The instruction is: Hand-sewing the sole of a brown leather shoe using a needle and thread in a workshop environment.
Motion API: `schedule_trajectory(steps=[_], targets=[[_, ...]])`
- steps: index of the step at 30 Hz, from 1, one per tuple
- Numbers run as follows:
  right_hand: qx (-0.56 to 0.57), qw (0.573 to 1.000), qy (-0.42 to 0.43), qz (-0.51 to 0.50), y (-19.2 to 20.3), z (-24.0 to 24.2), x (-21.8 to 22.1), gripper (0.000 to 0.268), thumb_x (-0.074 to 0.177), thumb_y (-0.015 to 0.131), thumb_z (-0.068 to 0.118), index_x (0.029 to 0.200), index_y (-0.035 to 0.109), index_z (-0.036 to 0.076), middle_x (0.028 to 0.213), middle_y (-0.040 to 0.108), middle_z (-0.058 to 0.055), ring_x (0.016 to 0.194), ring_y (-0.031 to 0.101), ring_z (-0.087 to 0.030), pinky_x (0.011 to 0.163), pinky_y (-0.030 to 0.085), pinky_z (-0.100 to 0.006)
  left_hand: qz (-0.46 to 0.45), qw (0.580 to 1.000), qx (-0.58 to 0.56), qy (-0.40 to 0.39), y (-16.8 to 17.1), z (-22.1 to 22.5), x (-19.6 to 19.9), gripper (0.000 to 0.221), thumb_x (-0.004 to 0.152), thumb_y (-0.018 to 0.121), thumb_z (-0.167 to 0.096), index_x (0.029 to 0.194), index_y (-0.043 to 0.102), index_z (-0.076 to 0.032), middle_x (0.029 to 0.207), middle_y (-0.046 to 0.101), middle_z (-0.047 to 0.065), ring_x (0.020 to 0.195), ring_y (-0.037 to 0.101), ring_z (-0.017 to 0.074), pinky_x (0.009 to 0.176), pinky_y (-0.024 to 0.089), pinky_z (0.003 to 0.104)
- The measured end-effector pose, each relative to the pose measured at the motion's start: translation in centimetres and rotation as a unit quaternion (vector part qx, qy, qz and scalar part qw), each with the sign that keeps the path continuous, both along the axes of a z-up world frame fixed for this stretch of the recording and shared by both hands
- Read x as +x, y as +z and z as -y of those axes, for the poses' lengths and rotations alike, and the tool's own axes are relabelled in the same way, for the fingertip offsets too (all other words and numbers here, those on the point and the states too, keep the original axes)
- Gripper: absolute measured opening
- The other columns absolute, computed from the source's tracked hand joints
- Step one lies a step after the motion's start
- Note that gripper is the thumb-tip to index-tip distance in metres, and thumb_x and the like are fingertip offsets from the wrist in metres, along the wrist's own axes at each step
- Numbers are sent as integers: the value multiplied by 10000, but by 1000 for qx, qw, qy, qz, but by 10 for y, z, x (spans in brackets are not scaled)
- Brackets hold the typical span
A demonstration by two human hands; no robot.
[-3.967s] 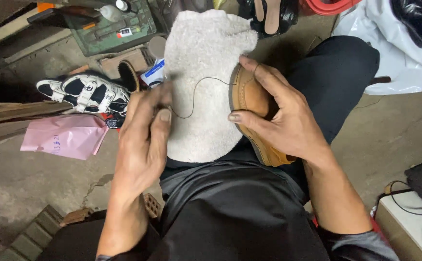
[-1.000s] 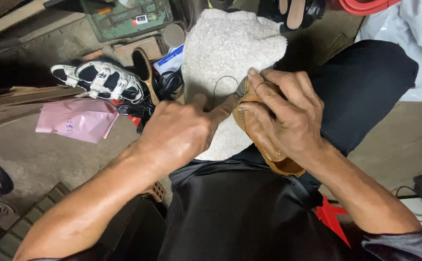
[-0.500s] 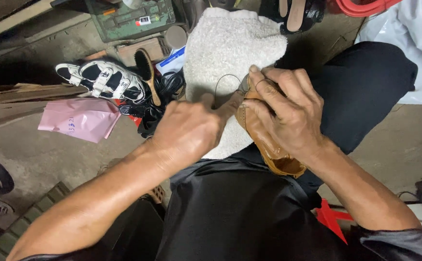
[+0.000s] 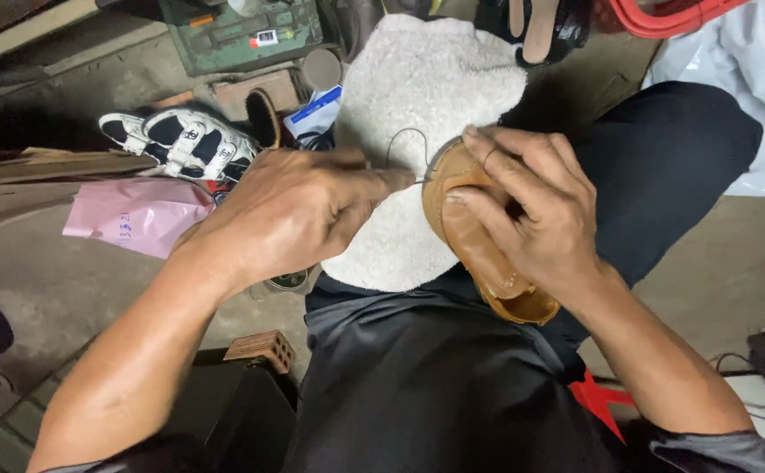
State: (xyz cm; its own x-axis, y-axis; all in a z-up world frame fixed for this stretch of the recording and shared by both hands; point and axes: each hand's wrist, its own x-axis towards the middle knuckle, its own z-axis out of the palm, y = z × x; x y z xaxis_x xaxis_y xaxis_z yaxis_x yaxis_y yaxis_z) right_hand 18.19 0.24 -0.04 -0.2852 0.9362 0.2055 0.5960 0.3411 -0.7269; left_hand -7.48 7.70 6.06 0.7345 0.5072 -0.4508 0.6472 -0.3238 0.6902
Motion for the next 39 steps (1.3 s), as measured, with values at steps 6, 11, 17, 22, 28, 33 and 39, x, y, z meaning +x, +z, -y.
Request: schedule_trajectory(steps=[6,11,17,22,28,33,39], targets=[[52,998,-21,24,-7,2,-8,343,1019,826,122,1281,723,-75,1177,686,-170,993,599,-318,864,552,-426,-75,994,-75,1,5,-3,36,682,755,513,255,1266,717,-149,637,613,39,449,559,238,602,631,455],[38,999,-5,31,-8,0,0,396,1010,833,166,1297,715,-81,1206,687,-177,1031,616,-333,904,549,-440,-26,999,-28,35,-13,7,34,375,942,571,20,1223,758,-144,600,719,46,460,652,248,832,537,605],[-58,997,-56,6,21,26,31,443,1033,751,148,1395,630,-76,1325,681,-209,1081,611,-298,1024,501,-432,-29,999,-39,15,6,-2,10,145,978,528,-24,935,600,-142,889,536,20,613,568,172,634,520,340],[-329,819,-428,-194,19,151,124,329,974,650,58,1297,705,31,937,666,-23,717,615,-61,658,516,-148,-9,1000,-13,19,9,-6,-8,231,972,645,-127,1170,765,-125,1198,769,44,1036,769,259,955,585,448],[-430,765,-426,-221,-53,295,201,135,1018,592,-38,1069,641,-152,1145,693,-302,910,709,-390,765,584,-423,-14,1000,-10,-15,20,-12,-7,240,971,616,-41,1154,764,-90,1219,772,96,926,823,261,742,714,328],[-185,918,-336,104,4,226,116,94,1155,650,-3,1181,731,-43,1247,723,-190,1188,655,-320,1111,490,-441,0,998,53,-20,19,-9,-6,269,928,648,-71,1162,780,-98,1218,750,44,1100,726,255,844,576,437],[-77,987,-121,74,0,145,55,320,1001,694,92,1273,674,-76,1246,726,-175,1069,652,-353,997,533,-442,-55,995,76,-15,26,1,-4,264,938,567,-84,1068,791,-137,1160,788,7,984,748,297,770,555,468]])
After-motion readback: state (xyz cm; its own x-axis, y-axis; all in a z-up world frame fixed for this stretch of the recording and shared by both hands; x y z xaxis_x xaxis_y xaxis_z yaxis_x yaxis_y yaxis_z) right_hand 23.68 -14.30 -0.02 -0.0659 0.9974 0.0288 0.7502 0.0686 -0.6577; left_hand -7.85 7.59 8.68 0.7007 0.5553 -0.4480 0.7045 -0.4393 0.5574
